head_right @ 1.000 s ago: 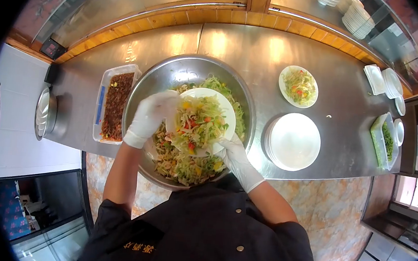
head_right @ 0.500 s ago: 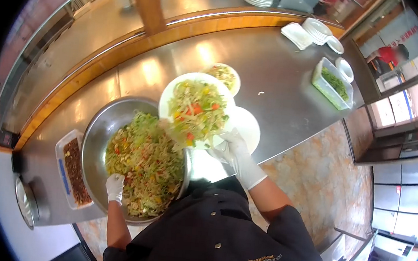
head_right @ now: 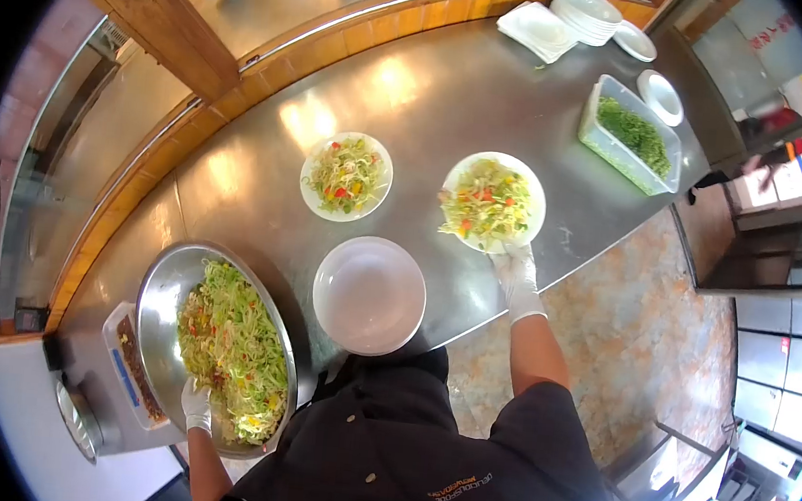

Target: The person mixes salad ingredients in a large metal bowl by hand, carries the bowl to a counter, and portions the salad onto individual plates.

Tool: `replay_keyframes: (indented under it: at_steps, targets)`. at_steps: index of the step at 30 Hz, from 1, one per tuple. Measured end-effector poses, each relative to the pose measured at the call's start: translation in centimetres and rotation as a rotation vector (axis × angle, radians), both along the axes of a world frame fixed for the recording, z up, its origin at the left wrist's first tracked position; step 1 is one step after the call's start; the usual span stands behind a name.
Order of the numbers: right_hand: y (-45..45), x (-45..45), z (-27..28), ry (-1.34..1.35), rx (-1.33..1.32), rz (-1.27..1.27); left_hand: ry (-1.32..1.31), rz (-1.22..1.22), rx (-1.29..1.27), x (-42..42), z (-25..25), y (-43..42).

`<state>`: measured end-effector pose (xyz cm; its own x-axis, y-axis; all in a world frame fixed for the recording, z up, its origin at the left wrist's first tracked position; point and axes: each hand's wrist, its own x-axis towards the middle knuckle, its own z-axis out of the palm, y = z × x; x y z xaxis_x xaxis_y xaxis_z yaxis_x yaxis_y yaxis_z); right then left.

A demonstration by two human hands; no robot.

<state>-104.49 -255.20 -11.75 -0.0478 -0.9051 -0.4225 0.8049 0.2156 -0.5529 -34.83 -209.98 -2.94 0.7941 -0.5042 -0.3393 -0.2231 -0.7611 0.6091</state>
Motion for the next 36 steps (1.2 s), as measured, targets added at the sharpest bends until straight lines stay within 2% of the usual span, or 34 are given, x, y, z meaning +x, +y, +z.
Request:
replay_keyframes:
  at_steps: [3, 4, 5, 6, 7, 9, 11, 12, 14, 16, 18, 19, 21, 22, 24, 25, 26, 27, 28, 31, 34, 36]
  targets:
    - [-0.6, -3.6, -7.6, 0.056, 0.102, -0.029, 0.163, 0.042, -0.159, 0.0, -1.0, 2.5]
    - [-0.5, -3.9, -7.7, 0.065, 0.117, -0.034, 0.205, 0.021, -0.17, 0.4, -1.5, 3.4]
    - [0.2, -4.3, -7.5, 0.072, 0.138, -0.029, 0.39, 0.131, -0.271, 0.8, -2.0, 4.7]
    - [0.5, -4.4, -7.4, 0.056, 0.095, -0.004, 0.083, 0.026, -0.075, -0.4, -2.4, 4.5]
    - [0.5, -4.3, -7.7, 0.036, 0.051, 0.018, -0.02, -0.014, 0.053, -0.9, -2.1, 4.5]
    - [0.0, -5.1, -9.3, 0.138, 0.096, 0.045, -0.057, 0.002, 0.098, -5.0, 1.6, 1.0]
    - [2.0, -4.7, -7.6, 0.113, 0.23, 0.142, -0.079, -0.077, 0.159, -6.5, 3.4, -2.1]
    - [3.0, -5.2, -6.4, 0.109, 0.29, 0.177, -0.081, -0.081, 0.102, -7.5, 4.1, -3.6]
    - [6.5, -5.3, -4.7, 0.348, 0.3, 0.332, -0.325, -0.45, 0.114, -10.0, 7.5, -7.7]
    - [8.1, -1.7, -0.2, 0.551, 0.3, 0.453, -0.301, -0.779, 0.148, -13.2, 9.7, -11.4]
    - [9.7, 4.4, 7.0, 0.714, 0.3, 0.528, -0.294, -1.165, 0.344, -16.2, 10.0, -12.9]
    - [10.3, 7.0, 8.0, 0.905, 0.24, 0.614, -0.391, -1.259, 0.506, -16.6, 8.5, -12.5]
    - [11.2, 10.4, 9.6, 1.295, 0.112, 0.77, -0.5, -1.264, 0.462, -14.3, 6.9, -11.9]
    - [11.3, 10.6, 8.4, 1.35, 0.014, 0.781, -0.525, -1.188, 0.456, -12.8, 6.7, -12.1]
    - [10.6, 9.9, 7.3, 1.199, 0.078, 0.822, -0.549, -1.042, 0.45, -9.1, 6.5, -11.9]
    - [10.5, 10.1, 7.3, 1.121, 0.106, 0.842, -0.424, -0.938, 0.534, -6.0, 3.9, -11.6]
    - [10.8, 11.1, 7.5, 1.187, 0.114, 0.792, -0.585, -0.848, 0.474, -3.9, 3.0, -10.1]
    - [10.9, 12.3, 7.9, 1.25, 0.117, 0.74, -0.334, -0.732, 0.457, -2.3, 5.8, -10.8]
    - [11.2, 13.3, 8.4, 1.312, 0.117, 0.686, -0.443, -0.735, 0.413, 1.2, 2.9, -8.7]
    - [11.8, 15.2, 9.7, 1.512, 0.098, 0.715, -0.488, -0.349, 0.526, 6.1, 1.9, -6.6]
    - [11.9, 14.8, 9.3, 1.389, 0.172, 0.752, -0.432, -0.538, 0.54, 8.0, 3.2, -7.9]
    - [11.1, 13.7, 8.3, 1.352, 0.23, 0.816, -0.467, -0.615, 0.033, 4.4, 3.0, -9.5]
